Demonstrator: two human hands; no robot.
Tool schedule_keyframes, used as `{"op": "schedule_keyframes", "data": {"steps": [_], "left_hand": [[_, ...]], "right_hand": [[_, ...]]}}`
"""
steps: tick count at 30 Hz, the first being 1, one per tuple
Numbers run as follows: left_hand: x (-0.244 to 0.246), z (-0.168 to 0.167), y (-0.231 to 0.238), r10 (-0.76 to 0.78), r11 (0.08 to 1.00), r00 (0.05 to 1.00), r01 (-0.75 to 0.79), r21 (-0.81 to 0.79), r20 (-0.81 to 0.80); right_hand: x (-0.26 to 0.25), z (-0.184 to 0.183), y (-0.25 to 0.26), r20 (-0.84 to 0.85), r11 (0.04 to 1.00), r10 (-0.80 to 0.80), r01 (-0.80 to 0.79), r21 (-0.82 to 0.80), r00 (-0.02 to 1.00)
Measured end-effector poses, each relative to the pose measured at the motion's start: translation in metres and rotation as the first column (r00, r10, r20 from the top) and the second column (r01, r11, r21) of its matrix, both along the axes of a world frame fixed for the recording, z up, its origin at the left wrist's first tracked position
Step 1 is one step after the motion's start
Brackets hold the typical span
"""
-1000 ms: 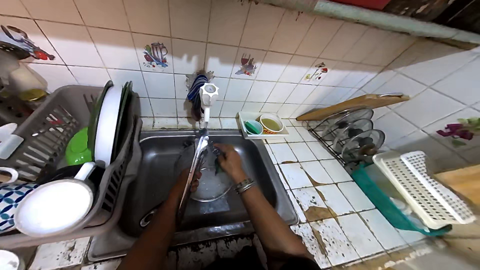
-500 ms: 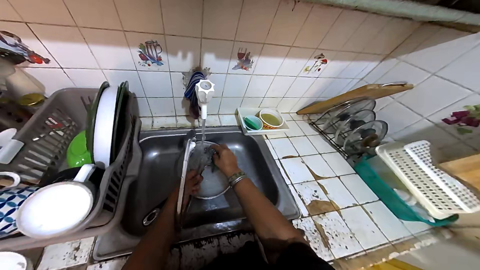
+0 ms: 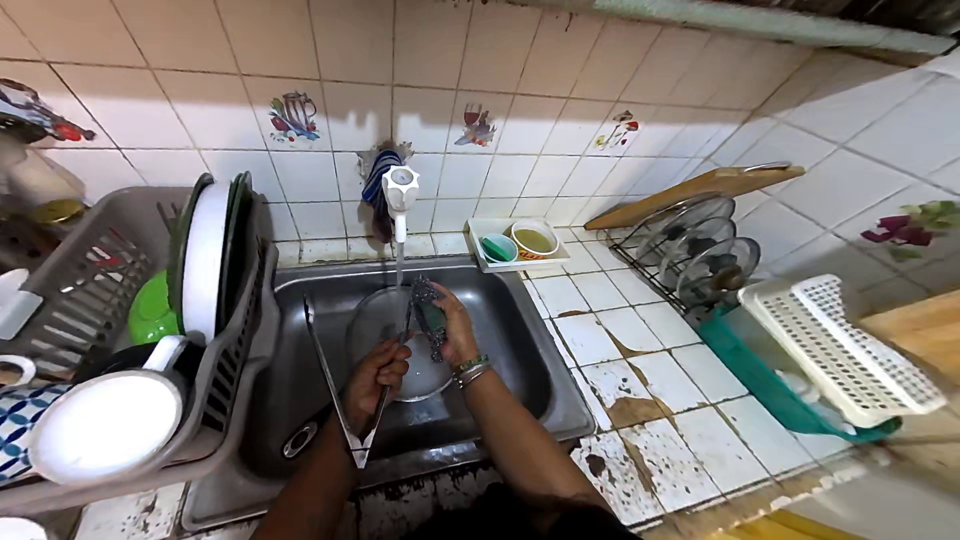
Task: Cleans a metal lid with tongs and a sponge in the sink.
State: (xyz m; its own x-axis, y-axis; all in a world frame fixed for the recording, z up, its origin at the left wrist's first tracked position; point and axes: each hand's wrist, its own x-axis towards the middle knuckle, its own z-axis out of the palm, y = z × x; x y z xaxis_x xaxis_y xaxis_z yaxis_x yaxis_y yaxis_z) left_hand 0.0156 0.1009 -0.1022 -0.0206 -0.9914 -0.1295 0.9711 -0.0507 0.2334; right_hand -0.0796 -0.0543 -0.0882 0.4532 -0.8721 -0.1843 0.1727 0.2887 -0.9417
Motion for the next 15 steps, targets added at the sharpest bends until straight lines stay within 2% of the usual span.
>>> {"op": "schedule_keyframes", "data": {"steps": [3, 5, 7, 9, 12, 15], "left_hand": [[0.000, 0.004, 0.000, 0.021, 0.997, 0.991, -0.011, 0.082, -0.130], [0.001, 0.013, 0.001, 0.067, 0.974, 0.987, -0.033, 0.223, -0.147], [0.000, 0.017, 0.001, 0.064, 0.941, 0.996, -0.037, 0.336, -0.069], [0.000, 0.010, 0.002, -0.031, 0.966, 0.996, 0.052, 0.255, -0.088], [-0.002, 0.002, -0.004, -0.182, 0.982, 0.968, 0.188, 0.015, -0.170], [-0.001, 0.003, -0.011, -0.184, 0.983, 0.979, 0.182, -0.036, -0.091]], "right_hand": [[0.005, -0.001, 0.022, -0.111, 0.943, 0.071, -0.102, -0.315, 0.991], [0.005, -0.001, 0.038, -0.185, 0.821, 0.119, -0.201, -0.534, 0.976], [0.007, 0.002, 0.041, -0.260, 0.684, 0.134, -0.279, -0.674, 0.956], [0.013, 0.006, 0.027, -0.339, 0.629, 0.112, -0.331, -0.704, 0.934], [0.022, 0.009, -0.003, -0.405, 0.685, 0.000, -0.295, -0.666, 0.914], [0.025, -0.001, -0.006, -0.317, 0.699, -0.024, -0.211, -0.683, 0.948]]}}
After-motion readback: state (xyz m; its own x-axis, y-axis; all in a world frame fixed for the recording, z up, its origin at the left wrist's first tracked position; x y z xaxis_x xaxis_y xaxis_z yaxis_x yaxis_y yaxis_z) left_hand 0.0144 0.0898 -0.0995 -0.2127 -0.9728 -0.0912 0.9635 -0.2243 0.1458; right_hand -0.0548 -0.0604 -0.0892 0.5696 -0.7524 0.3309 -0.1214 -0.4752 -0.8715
